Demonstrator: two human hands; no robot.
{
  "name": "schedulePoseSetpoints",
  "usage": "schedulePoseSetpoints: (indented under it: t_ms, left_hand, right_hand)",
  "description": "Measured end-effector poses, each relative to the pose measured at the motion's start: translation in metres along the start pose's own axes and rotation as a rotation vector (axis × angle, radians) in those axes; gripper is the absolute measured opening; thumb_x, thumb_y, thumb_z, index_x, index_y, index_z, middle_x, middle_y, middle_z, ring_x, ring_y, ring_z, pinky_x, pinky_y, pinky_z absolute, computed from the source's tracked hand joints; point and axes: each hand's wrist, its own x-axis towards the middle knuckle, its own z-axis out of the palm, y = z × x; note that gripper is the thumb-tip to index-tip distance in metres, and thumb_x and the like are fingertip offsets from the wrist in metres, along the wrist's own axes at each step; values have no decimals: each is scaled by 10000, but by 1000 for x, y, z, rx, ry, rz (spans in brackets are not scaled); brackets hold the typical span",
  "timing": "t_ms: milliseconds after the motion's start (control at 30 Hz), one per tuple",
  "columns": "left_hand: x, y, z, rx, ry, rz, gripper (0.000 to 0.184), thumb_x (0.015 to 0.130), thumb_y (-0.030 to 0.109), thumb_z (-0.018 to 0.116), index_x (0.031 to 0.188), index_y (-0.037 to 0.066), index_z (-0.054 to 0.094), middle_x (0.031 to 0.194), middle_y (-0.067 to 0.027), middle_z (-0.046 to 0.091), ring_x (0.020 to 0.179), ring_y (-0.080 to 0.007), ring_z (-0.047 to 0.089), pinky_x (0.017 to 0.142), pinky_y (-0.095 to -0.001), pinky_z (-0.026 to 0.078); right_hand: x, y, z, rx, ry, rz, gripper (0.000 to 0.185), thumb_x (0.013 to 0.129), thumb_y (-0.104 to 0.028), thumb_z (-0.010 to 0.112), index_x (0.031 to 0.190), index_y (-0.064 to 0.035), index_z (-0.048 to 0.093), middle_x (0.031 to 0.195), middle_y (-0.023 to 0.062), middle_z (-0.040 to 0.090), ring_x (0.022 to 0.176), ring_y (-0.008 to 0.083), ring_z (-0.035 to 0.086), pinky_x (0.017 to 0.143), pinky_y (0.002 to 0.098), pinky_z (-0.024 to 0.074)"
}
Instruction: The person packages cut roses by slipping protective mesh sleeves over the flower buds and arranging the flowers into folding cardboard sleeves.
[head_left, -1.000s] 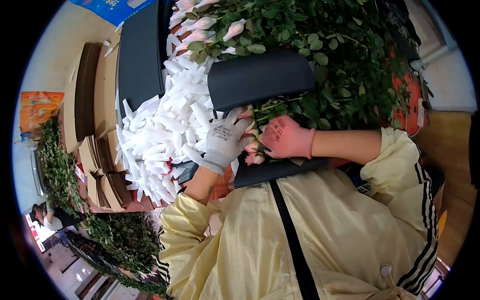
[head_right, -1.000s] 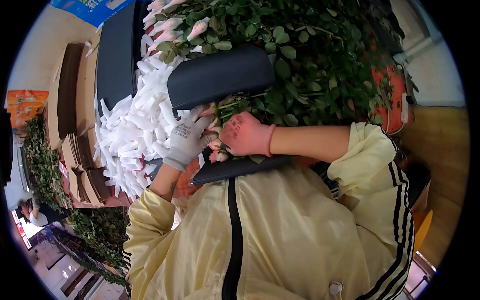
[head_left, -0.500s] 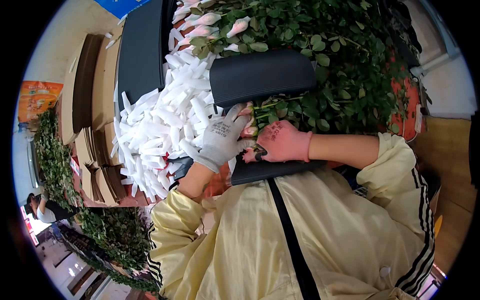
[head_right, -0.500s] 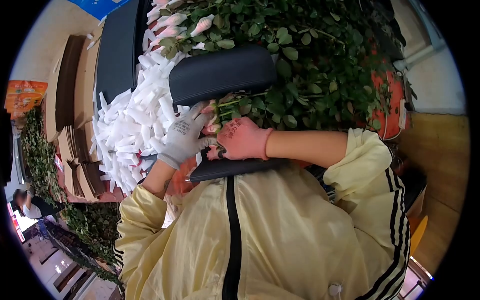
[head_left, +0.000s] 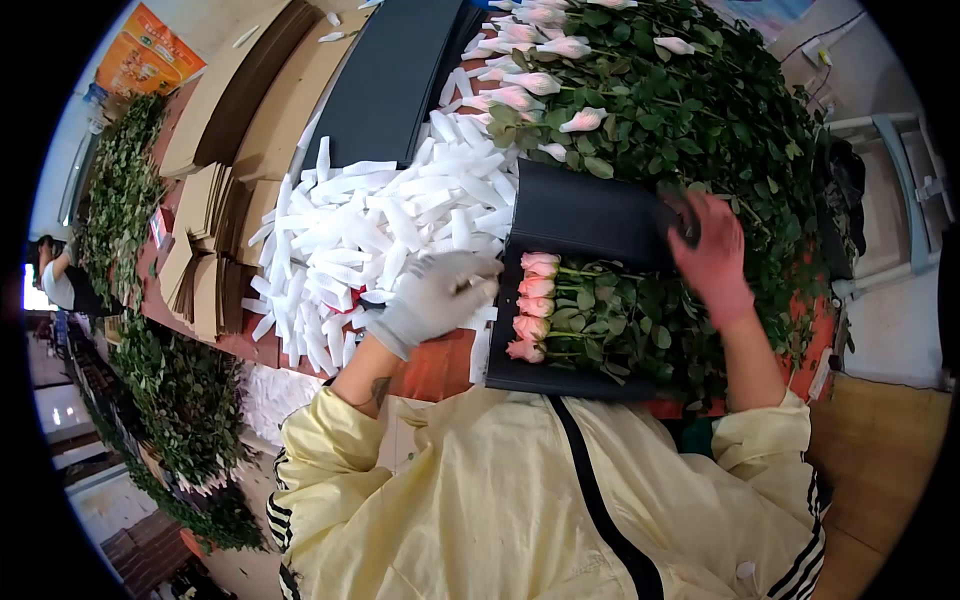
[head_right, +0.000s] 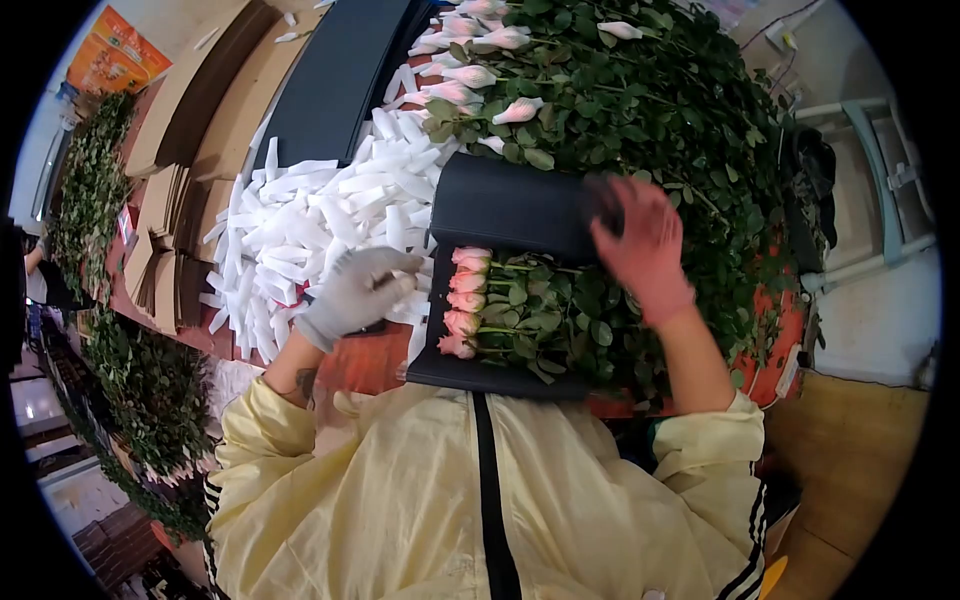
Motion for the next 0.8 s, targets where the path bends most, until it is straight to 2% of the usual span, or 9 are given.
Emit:
schedulePoseSetpoints:
  t_ms: [100,167,333,467,567,600,700,767,800]
  left_hand:
    - [6,19,-12,-94,106,-134,249,870,178,591,1023,-10,647,883,-115,657,826,-161,616,746,-279,478]
    - [14,27,-16,-67,153,-214,255,869,166,587,1039,-18,637,872,-83,646,775,-135,598,708,-264,470]
    - [14,20,-11,-224,351,-50,1024,712,451,749,1428,-22,191,1419,-169,300,1325,-291,303,1054,-402,300]
    - [8,35,2,-92,391,128,1139,650,520,771,1440,-26,158,1487,-197,205,1391,-327,177,1104,-436,193]
    - [-3,41,5,31,316,325,923,720,446,735,1407,16,294,1457,-205,282,1377,-371,209,1106,-443,175]
    - [-11,48,3,137,195,312,611,793,348,668,1298,68,467,1394,-202,392,1358,-387,252,1106,-461,173]
    - [-31,13,27,94,-225,458,545,737,356,629,1224,126,548,1334,-209,451,1331,-383,295,1084,-526,206]
    - [-36,16,31,45,-364,331,486,797,335,601,1215,94,547,1314,-200,472,1320,-366,319,1091,-504,199]
    - [-38,17,32,5,-491,202,432,856,314,574,1205,62,546,1295,-192,493,1308,-349,342,1099,-483,192]
  right_hand:
    - [38,19,13,68,-499,248,453,838,-307,609,1205,-54,530,1105,136,609,1033,278,572,910,357,432]
    - [43,33,32,914,-683,475,505,850,-316,603,1267,-51,496,1126,115,612,1040,234,577,931,314,413]
    - [32,15,-11,1374,50,471,554,823,-19,581,1351,-28,413,1188,111,569,1069,210,546,944,298,409]
    - [3,8,-61,1657,201,564,614,778,40,570,1361,-12,384,1163,142,561,1063,236,549,926,329,432]
    - [-21,69,-68,1438,-283,95,536,800,-38,594,1308,6,431,1139,143,575,1034,229,566,906,336,446]
    - [-8,68,-69,1479,-616,-41,503,804,-97,603,1270,26,461,1132,157,582,1038,259,569,911,345,444]
    - [20,59,-70,1425,-1619,-462,503,814,-273,630,1157,88,553,1109,198,603,1051,346,579,927,370,436]
    - [7,-4,-58,1425,-1307,2,513,812,-281,633,1198,45,542,1107,205,599,1094,339,557,963,374,408]
    - [-6,-29,-39,1130,-999,-237,510,808,-287,637,1205,18,542,1150,209,569,1133,320,528,981,365,393]
